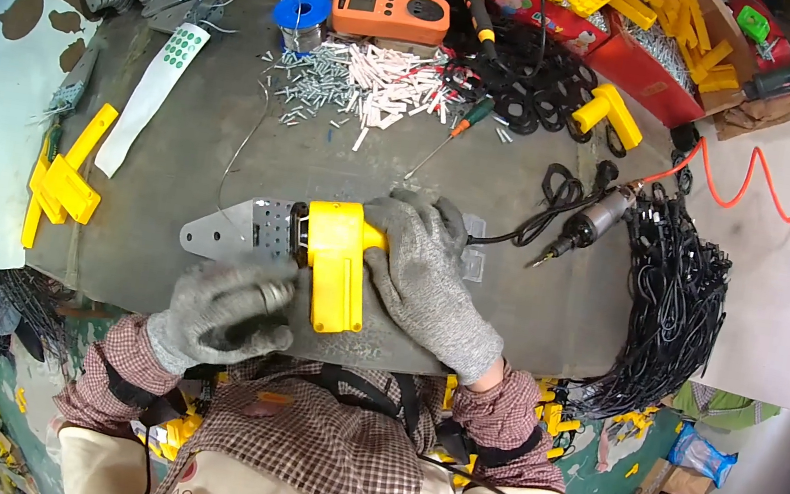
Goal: Assembling electronic hardware components into yellow plastic housings using various tools.
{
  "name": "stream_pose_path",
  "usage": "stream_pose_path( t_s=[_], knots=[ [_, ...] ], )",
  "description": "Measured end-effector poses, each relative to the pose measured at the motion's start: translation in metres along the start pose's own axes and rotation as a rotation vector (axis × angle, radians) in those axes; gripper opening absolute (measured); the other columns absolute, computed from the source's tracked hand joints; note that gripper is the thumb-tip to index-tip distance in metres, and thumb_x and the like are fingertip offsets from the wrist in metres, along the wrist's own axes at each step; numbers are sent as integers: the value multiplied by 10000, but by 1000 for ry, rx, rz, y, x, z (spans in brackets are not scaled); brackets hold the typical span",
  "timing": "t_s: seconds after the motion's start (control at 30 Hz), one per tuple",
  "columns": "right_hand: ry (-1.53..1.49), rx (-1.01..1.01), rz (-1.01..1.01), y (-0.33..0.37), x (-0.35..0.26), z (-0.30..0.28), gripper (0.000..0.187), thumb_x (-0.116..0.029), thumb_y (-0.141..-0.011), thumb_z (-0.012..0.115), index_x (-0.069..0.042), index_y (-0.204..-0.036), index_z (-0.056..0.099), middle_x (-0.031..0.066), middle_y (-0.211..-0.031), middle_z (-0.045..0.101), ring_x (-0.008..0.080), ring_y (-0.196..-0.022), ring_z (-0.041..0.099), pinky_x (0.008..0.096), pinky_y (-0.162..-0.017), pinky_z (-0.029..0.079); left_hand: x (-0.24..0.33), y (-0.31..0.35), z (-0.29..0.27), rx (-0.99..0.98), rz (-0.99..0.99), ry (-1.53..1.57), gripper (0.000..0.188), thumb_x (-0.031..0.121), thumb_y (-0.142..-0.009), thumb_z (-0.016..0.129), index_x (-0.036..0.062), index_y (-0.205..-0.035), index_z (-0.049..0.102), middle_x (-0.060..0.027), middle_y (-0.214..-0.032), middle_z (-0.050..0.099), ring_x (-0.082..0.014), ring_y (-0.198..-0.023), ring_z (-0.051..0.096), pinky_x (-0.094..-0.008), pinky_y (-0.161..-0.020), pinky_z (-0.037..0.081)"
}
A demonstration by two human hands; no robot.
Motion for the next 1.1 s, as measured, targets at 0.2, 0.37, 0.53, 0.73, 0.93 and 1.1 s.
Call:
stream_pose_path(
  t_s=[0.2,0.37,0.53,0.73,0.93,1.1],
  knots=[
    [-39,-218,48,-27,21,-16,313,-270,-973,563,-12,-1140,616,215,-1028,638,409,-953,630,490,-817,509,-8,-4,38,-199,-72,-420,758,335,-745,824,119,-1406,522,-141,-1522,445,-373,-1424,399,-606,-1202,246],
    [255,-23,173,-36,46,-8,319,-321,-984,564,-24,-966,677,218,-789,677,396,-737,681,501,-660,540,-6,-12,36,-163,-79,-380,733,380,-783,797,112,-1410,526,-134,-1547,407,-350,-1467,340,-586,-1213,236],
    [241,-21,246,-31,53,-2,355,-352,-941,593,-20,-852,680,210,-798,687,386,-752,690,516,-687,540,34,-72,-6,-171,-50,-319,822,418,-768,826,106,-1449,486,-173,-1515,452,-396,-1378,456,-570,-1151,338],
    [85,9,175,-38,44,-15,281,-267,-951,591,3,-1013,642,245,-893,678,419,-852,679,520,-757,538,-23,-110,37,-145,-114,-453,677,420,-914,682,64,-1452,477,-211,-1435,505,-384,-1359,469,-522,-1102,393],
    [72,-122,-96,-141,12,-6,272,-57,-887,579,-1,-1152,595,282,-1118,595,436,-976,648,503,-855,538,-128,-110,-51,-86,-710,-574,581,425,-884,721,16,-1257,547,-231,-1127,689,-388,-1052,669,-468,-897,535],
    [153,-153,-120,-198,33,24,286,-3,-849,588,-29,-1118,681,261,-1052,677,404,-993,682,468,-891,538,-169,-118,-49,17,-643,-379,398,297,-871,741,20,-1139,641,-221,-997,707,-383,-973,687,-475,-861,532]
  ],
)
Point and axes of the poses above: each hand's wrist, its own y-axis away from the middle knuckle, its own z-axis out of the palm, x = y × z, the point moved 8 cm from there along -y, towards the middle knuckle
